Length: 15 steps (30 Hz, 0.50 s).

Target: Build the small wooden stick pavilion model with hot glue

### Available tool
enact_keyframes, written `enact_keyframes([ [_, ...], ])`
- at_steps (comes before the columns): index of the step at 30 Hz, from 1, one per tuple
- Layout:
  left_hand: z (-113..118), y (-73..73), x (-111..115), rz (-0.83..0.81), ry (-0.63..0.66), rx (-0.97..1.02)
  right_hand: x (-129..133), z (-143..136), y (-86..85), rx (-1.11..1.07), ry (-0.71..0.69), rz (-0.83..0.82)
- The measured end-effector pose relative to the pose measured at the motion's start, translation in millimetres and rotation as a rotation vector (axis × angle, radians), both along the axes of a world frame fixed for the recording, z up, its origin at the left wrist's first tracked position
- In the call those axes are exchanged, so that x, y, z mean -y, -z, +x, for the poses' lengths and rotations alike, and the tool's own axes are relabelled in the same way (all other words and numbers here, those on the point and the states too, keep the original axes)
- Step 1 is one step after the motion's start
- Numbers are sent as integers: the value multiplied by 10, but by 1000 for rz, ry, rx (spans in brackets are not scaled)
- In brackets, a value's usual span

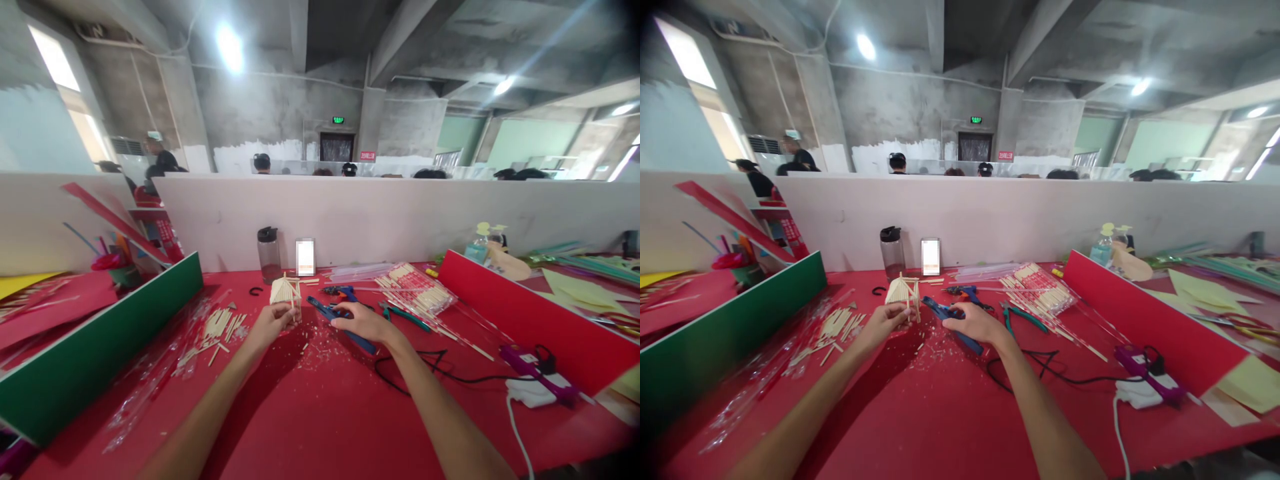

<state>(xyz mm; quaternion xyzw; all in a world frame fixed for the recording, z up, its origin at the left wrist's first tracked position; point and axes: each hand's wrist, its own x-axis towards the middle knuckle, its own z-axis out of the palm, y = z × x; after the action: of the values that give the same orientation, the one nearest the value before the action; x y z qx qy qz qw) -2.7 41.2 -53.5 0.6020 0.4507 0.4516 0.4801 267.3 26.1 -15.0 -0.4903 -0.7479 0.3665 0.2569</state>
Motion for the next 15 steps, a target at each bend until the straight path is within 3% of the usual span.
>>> enact_keyframes([
  [9,0,-146,102,5,88,4,5,-56,7,-58,-93,-24],
  [15,33,-203,161,8,33,-30,25,-92,7,-101,-97,-25],
])
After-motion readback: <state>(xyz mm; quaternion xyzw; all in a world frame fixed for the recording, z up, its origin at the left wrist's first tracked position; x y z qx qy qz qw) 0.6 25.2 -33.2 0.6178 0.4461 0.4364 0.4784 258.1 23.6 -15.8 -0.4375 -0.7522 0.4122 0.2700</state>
